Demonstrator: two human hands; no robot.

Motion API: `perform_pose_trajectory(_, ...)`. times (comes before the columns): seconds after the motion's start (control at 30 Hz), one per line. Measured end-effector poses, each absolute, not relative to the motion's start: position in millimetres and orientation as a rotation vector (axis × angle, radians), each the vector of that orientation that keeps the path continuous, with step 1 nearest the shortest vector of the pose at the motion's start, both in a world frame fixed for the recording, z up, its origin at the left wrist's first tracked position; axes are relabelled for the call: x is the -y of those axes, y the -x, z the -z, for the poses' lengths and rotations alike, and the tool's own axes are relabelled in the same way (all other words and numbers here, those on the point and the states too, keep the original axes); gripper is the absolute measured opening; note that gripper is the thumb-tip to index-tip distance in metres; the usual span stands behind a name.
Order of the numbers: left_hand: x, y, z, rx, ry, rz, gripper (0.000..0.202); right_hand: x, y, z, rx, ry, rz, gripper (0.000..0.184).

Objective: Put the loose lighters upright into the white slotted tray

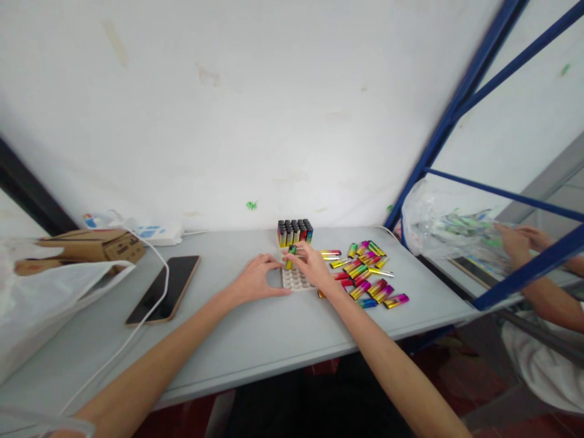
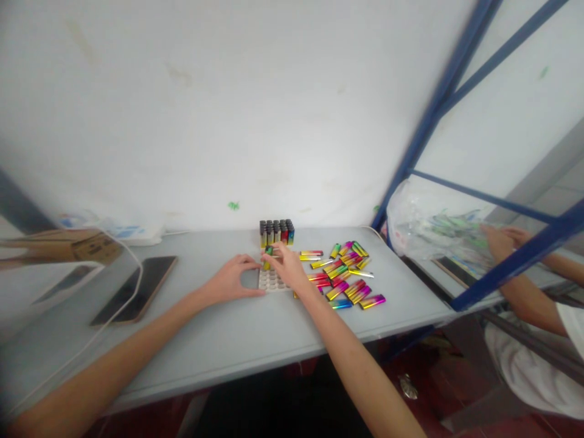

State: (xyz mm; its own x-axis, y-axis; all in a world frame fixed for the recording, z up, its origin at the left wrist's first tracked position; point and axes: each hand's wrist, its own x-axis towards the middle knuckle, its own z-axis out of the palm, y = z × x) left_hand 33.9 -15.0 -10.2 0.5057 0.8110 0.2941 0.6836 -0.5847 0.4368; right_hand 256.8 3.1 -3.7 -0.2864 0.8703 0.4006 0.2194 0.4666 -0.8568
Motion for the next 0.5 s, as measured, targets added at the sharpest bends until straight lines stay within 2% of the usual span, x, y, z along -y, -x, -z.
perform_pose_trajectory(0.17, 15.6, -34.3, 9.0, -1.261, -2.476, -0.701, 0.073, -6.0, -256.3, 5.7, 1.857, 0.926, -0.805, 0.032)
perform_pose_trajectory(0.5, 17.2, -33.6, 6.3, -1.268, -2.467, -0.686, 0.073, -19.4, -263.1, 8.7, 2.129, 0.932, -0.481, 0.032)
